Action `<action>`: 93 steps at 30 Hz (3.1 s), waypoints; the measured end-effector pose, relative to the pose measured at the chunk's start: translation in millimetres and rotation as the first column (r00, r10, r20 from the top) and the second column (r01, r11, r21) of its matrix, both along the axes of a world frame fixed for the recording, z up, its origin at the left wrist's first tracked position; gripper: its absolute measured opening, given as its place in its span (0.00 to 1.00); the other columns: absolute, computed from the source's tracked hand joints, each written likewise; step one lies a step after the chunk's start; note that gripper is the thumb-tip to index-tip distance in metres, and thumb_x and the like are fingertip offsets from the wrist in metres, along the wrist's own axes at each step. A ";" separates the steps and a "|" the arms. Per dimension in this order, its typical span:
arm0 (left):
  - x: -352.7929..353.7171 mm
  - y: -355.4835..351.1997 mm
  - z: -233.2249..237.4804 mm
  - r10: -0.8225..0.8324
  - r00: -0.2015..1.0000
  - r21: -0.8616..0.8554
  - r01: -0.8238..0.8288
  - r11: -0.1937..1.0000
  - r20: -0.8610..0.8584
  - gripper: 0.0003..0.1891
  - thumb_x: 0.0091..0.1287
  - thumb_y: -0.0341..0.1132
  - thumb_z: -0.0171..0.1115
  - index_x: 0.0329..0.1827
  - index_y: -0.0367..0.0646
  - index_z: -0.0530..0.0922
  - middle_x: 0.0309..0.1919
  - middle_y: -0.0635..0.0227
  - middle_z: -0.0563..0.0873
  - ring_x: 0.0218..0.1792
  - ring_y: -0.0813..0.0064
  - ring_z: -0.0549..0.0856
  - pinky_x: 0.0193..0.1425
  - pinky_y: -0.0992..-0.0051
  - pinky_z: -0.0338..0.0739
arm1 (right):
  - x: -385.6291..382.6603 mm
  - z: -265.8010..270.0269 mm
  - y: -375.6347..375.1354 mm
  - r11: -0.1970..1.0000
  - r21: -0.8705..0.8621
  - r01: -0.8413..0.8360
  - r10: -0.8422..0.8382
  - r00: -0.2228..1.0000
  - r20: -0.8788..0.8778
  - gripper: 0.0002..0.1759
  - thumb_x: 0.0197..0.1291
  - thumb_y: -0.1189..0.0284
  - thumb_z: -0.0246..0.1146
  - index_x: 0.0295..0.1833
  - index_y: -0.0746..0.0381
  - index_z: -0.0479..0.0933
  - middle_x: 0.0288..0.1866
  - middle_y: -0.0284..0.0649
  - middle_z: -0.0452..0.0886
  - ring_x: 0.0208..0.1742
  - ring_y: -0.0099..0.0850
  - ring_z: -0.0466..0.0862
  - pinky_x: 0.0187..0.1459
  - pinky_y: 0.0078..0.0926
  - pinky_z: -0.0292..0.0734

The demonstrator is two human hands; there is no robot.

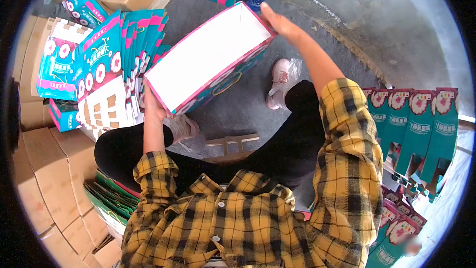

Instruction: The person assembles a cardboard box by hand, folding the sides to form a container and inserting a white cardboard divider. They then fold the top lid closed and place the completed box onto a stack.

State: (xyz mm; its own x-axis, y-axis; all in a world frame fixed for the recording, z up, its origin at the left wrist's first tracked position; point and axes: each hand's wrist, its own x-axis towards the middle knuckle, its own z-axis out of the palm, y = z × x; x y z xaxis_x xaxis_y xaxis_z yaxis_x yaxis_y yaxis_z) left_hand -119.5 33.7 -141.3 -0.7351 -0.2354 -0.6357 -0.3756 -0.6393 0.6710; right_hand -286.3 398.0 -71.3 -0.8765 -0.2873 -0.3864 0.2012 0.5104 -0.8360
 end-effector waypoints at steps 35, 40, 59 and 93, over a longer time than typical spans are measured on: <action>40.5 13.9 -34.4 -0.026 0.969 -0.075 0.008 0.997 -0.244 0.23 0.72 0.44 0.48 0.65 0.42 0.66 0.58 0.62 0.75 0.56 0.67 0.76 0.59 0.69 0.72 | 48.5 -40.6 41.1 0.984 -0.118 0.136 -0.093 0.946 0.311 0.23 0.62 0.54 0.54 0.52 0.60 0.77 0.48 0.42 0.81 0.47 0.34 0.81 0.47 0.40 0.76; 26.7 30.4 -40.1 -0.254 0.952 -0.649 0.088 0.755 -0.167 0.21 0.70 0.41 0.51 0.60 0.37 0.72 0.59 0.58 0.74 0.59 0.67 0.74 0.64 0.71 0.65 | 29.0 -51.9 25.2 0.958 0.285 0.016 -0.058 0.989 0.138 0.24 0.61 0.53 0.53 0.51 0.61 0.78 0.48 0.46 0.80 0.47 0.39 0.81 0.50 0.37 0.75; 1.5 48.2 5.4 -0.580 0.768 -0.952 0.303 -0.047 0.273 0.41 0.60 0.62 0.55 0.57 0.26 0.71 0.66 0.37 0.60 0.70 0.47 0.57 0.72 0.59 0.50 | 11.5 -61.7 -11.2 0.806 0.552 -0.213 0.287 0.957 -0.049 0.46 0.62 0.37 0.36 0.51 0.73 0.75 0.53 0.62 0.75 0.56 0.48 0.76 0.56 0.40 0.69; 12.0 36.5 -15.2 -0.553 0.833 -0.937 0.176 0.303 -0.023 0.45 0.53 0.42 0.71 0.71 0.40 0.55 0.68 0.41 0.58 0.70 0.54 0.58 0.71 0.62 0.54 | 23.0 -52.8 -47.1 0.339 0.926 -0.166 0.793 0.580 -0.187 0.50 0.37 0.61 0.76 0.67 0.63 0.59 0.60 0.43 0.69 0.61 0.41 0.69 0.58 0.33 0.70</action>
State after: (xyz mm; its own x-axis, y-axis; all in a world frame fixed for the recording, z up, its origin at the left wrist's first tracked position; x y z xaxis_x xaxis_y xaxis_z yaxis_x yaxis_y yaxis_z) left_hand -107.5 70.1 -156.5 -0.9873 -0.1582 0.0149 -0.0730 0.5345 0.8420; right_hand -263.2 351.0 -124.1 -0.7686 -0.5971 -0.2296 -0.6350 0.7557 0.1601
